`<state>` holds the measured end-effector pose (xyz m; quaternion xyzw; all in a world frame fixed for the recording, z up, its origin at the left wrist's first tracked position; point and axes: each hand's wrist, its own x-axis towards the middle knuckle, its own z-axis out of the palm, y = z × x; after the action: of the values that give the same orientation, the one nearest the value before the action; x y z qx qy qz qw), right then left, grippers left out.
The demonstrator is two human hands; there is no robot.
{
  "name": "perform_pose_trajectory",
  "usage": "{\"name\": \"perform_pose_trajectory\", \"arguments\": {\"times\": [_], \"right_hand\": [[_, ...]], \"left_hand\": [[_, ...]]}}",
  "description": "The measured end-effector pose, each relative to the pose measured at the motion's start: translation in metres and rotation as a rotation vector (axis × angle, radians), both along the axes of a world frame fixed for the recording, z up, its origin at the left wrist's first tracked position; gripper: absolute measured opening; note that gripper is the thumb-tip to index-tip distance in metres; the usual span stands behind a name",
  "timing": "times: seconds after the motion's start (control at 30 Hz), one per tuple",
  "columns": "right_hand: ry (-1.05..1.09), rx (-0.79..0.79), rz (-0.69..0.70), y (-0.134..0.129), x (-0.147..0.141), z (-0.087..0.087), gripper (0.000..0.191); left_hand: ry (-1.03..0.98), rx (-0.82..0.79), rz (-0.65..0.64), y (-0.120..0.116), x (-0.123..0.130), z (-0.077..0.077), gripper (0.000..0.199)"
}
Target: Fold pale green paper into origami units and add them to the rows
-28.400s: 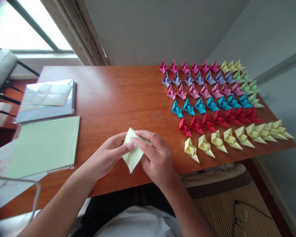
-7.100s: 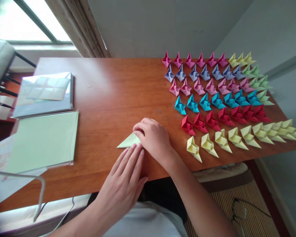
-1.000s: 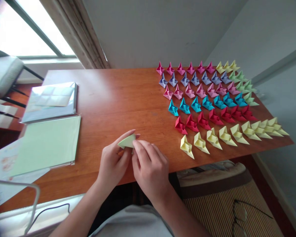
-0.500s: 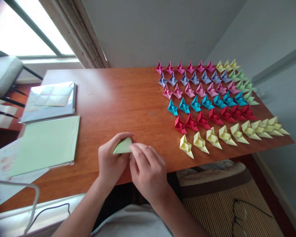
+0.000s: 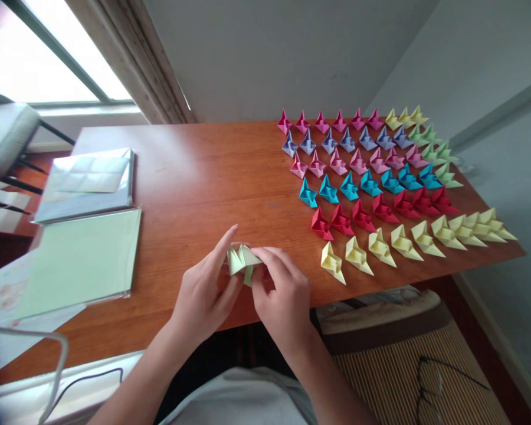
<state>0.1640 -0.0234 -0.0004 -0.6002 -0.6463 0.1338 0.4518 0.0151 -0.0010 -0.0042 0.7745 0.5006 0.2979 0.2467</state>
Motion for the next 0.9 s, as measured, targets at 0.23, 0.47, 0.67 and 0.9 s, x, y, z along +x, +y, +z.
{"name": "perform_pose_trajectory", "arguments": {"times": [0.23, 0.47, 0.67, 0.9], "right_hand": [[0.053, -0.021, -0.010, -0.001, -0.002, 0.002, 0.026], [0.078, -0.021, 0.010, -0.003, -0.002, 0.001, 0.027], [0.049, 0.032, 0.069, -0.004, 0.007, 0.002, 0.030], [0.038, 0.044, 0.089, -0.004, 0.007, 0.001, 0.034]], "left_hand": [[0.202, 0.252, 0.228, -0.005, -0.002, -0.004, 0.063], [-0.015, 0.122, 0.118, -0.005, -0.003, 0.002, 0.029], [-0.558, -0.400, 0.030, -0.001, -0.004, 0.009, 0.031], [-0.865, -0.650, 0.060, -0.004, -0.002, 0.013, 0.035]]}}
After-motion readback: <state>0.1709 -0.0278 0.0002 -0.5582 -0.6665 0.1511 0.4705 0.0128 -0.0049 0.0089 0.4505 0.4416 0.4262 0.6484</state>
